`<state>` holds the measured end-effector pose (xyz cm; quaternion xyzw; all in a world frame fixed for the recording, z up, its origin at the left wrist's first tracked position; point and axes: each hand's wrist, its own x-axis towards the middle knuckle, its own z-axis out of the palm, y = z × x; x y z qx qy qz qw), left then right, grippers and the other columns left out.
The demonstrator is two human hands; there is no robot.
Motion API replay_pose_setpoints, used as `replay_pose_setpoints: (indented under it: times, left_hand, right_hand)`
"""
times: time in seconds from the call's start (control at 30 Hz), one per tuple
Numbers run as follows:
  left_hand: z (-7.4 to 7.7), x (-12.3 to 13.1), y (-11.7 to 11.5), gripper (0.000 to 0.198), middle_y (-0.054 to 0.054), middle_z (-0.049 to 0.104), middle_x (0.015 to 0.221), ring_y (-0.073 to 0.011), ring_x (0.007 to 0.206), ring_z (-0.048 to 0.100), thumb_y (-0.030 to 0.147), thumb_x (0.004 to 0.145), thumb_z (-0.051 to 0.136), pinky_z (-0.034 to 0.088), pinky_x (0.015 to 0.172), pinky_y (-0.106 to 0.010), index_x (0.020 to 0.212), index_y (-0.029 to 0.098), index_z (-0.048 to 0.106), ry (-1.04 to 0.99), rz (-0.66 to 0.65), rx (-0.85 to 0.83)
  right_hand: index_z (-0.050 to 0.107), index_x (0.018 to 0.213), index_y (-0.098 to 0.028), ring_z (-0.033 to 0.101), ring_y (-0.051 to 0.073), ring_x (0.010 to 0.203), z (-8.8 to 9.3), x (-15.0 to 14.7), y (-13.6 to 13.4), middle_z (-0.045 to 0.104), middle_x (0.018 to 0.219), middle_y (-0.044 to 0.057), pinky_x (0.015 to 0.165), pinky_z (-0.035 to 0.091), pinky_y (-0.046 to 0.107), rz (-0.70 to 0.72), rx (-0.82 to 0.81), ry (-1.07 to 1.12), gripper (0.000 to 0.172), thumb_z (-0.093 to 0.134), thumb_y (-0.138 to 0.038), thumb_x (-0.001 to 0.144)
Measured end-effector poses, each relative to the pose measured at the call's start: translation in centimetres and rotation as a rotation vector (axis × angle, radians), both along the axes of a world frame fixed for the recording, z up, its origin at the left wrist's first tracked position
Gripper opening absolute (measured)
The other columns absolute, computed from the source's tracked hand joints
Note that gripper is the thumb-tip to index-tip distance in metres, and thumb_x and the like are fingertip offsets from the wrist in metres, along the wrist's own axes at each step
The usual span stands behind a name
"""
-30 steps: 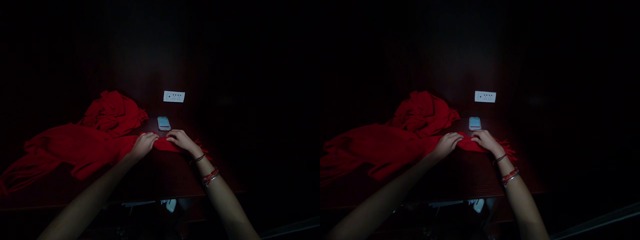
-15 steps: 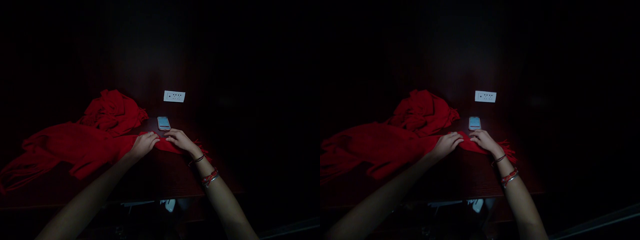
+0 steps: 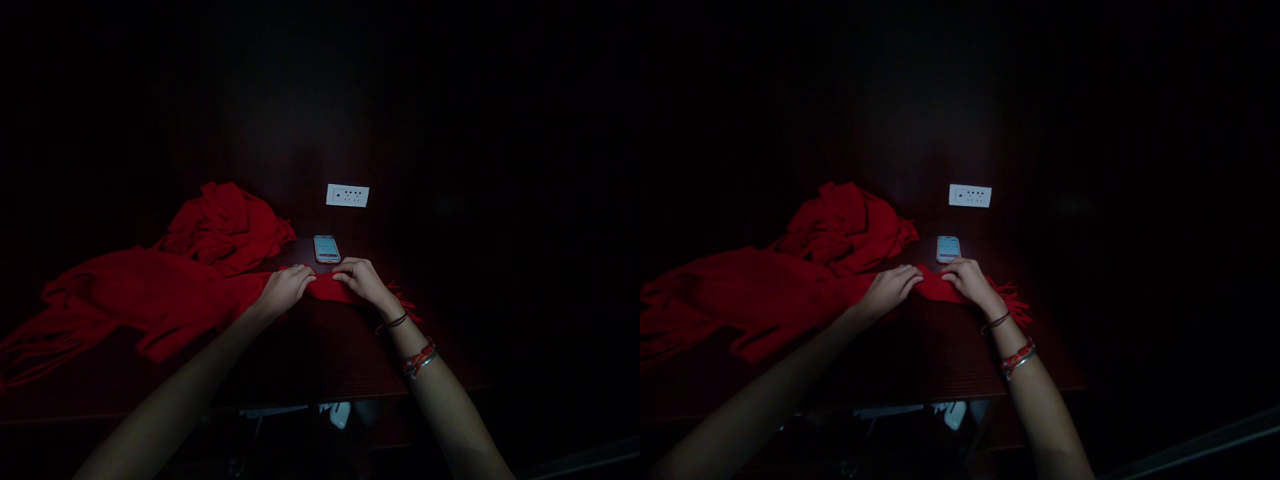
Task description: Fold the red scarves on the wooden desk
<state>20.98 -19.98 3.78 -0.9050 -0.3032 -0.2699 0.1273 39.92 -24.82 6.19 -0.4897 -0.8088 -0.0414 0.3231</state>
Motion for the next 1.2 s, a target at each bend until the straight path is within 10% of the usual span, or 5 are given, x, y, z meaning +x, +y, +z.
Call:
replay_pose_setpoints:
  times: [0.4,0.83,1.2]
  left_hand:
    - [0.1,-0.3,0.4,0.024,-0.002,0.057,0.081,-0.0145,0.076,0.053,0.029,0.085,0.028,0.037,0.062,-0.022,0.084,0.018,0.049,0.030,0.070,-0.019]
    - [0.1,-1.4,2.2,0.026,-0.003,0.056,0.082,-0.0157,0.077,0.054,0.033,0.085,0.026,0.037,0.063,-0.022,0.086,0.019,0.048,-0.016,0.133,-0.039]
    - [0.3,-0.2,0.3,0.028,-0.003,0.058,0.076,-0.0152,0.070,0.055,0.033,0.086,0.022,0.035,0.057,-0.022,0.084,0.020,0.047,0.062,0.017,-0.116]
  right_hand:
    - [0.061,0.078,-0.015,0.052,0.012,0.062,-0.3,3.0,0.4,0.061,0.071,0.003,0.058,0.035,0.020,0.009,-0.344,-0.238,0.019,0.050,-0.030,0.075]
    - [0.053,0.068,-0.014,0.048,0.011,0.062,-2.2,4.1,-0.5,0.055,0.069,0.005,0.059,0.032,0.020,-0.110,-0.249,-0.304,0.023,0.038,-0.025,0.082]
    - [0.051,0.076,-0.015,0.047,0.011,0.059,2.7,6.2,-3.6,0.054,0.067,0.004,0.055,0.031,0.020,-0.390,-0.093,-0.248,0.022,0.031,-0.021,0.083]
